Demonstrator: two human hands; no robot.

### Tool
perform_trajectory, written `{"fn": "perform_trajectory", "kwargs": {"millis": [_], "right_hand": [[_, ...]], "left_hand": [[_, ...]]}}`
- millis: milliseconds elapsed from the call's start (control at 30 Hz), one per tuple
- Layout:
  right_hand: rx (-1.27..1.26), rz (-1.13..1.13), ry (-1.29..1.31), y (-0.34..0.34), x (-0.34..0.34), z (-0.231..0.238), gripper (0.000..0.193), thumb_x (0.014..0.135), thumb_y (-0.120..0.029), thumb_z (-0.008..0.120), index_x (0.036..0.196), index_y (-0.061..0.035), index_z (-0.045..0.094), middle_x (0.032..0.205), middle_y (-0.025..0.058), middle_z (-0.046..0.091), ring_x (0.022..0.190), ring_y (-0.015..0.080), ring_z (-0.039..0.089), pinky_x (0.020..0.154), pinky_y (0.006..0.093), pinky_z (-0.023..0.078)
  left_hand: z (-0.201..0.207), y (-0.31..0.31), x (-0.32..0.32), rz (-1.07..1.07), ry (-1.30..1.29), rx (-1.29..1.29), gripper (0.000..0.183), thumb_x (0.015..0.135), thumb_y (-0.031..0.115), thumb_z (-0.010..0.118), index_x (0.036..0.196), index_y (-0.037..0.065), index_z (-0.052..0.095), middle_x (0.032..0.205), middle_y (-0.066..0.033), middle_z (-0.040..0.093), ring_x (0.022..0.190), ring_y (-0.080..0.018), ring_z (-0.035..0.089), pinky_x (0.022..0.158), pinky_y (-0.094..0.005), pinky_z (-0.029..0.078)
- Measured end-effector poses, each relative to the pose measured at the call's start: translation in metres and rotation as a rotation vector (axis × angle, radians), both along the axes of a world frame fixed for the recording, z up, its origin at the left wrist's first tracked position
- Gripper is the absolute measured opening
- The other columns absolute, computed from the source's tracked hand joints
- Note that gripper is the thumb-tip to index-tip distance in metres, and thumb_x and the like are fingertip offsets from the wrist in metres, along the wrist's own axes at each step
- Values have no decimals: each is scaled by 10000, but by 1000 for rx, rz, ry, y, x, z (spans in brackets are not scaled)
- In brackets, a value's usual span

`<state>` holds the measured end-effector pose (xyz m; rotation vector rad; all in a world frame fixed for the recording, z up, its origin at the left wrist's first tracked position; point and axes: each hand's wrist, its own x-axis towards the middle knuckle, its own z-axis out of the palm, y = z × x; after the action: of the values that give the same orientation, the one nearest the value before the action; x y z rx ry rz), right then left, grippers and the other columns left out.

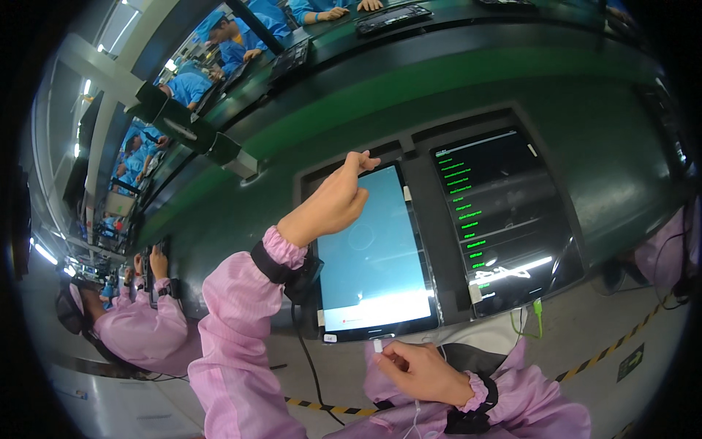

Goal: Interacting with and testing tablet screens on an industrial assembly line.

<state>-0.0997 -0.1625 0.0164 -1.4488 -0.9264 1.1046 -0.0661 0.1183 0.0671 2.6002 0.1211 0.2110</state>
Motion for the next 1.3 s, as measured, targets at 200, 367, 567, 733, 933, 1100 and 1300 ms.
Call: {"fn": "perform_trajectory", "kwargs": {"millis": [200, 367, 567, 733, 933, 1100, 1300], "right_hand": [[15, 68, 34, 3, 8, 3, 169, 856, -161, 603, 858, 6, 576, 675, 90, 621, 562, 148, 603, 534, 260, 475], [27, 107, 65, 5, 15, 2, 174, 857, -169, 609, 843, 2, 578, 654, 79, 608, 520, 124, 570, 493, 244, 451], [46, 170, 80, 8, 21, 0, 217, 867, -232, 601, 840, -17, 589, 587, 42, 567, 466, 107, 523, 448, 236, 420], [-13, 299, 82, 6, 27, -9, 260, 877, -301, 584, 897, -45, 619, 569, 22, 543, 440, 110, 511, 422, 236, 417], [0, 279, 55, 5, 25, -10, 185, 834, -259, 657, 809, -76, 654, 562, -17, 551, 456, 52, 496, 410, 193, 374], [39, 232, 171, 5, 24, -9, 157, 832, -176, 642, 853, -27, 596, 632, 73, 561, 517, 164, 529, 470, 270, 411], [339, 218, -61, -10, 5, -34, 198, 840, -90, 623, 1000, 7, 558, 752, 78, 585, 614, 139, 561, 502, 261, 431]], "left_hand": [[-1, 3, 0, -86, 90, 107, 327, 768, -47, 407, 1093, -69, 373, 1193, -252, 508, 1224, -389, 400, 1027, -420, 321], [36, -9, -30, 19, 88, -10, 360, 765, -33, 465, 1124, -24, 440, 1203, -181, 527, 1221, -372, 419, 1022, -396, 319], [23, -8, -82, 311, 11, 8, 603, 770, 56, 635, 1296, -3, 348, 1330, -174, 412, 1288, -307, 351, 1053, -391, 280], [-4, -13, -115, 449, 37, -467, 1093, 627, 283, 825, 1406, -4, 114, 1456, -174, 160, 1353, -281, 183, 1093, -404, 184], [-20, -16, -128, 405, 15, -607, 1373, 444, 345, 902, 1405, -30, -5, 1473, -239, -13, 1381, -328, -33, 1107, -409, 34], [-17, -15, -127, 350, 149, -357, 1366, 452, 356, 901, 1402, -29, -2, 1460, -267, -42, 1366, -383, -76, 1092, -476, 14], [-13, -14, -118, 276, 160, -330, 1349, 477, 371, 893, 1404, -18, -6, 1451, -282, -59, 1344, -432, -128, 1068, -539, 13]]}}
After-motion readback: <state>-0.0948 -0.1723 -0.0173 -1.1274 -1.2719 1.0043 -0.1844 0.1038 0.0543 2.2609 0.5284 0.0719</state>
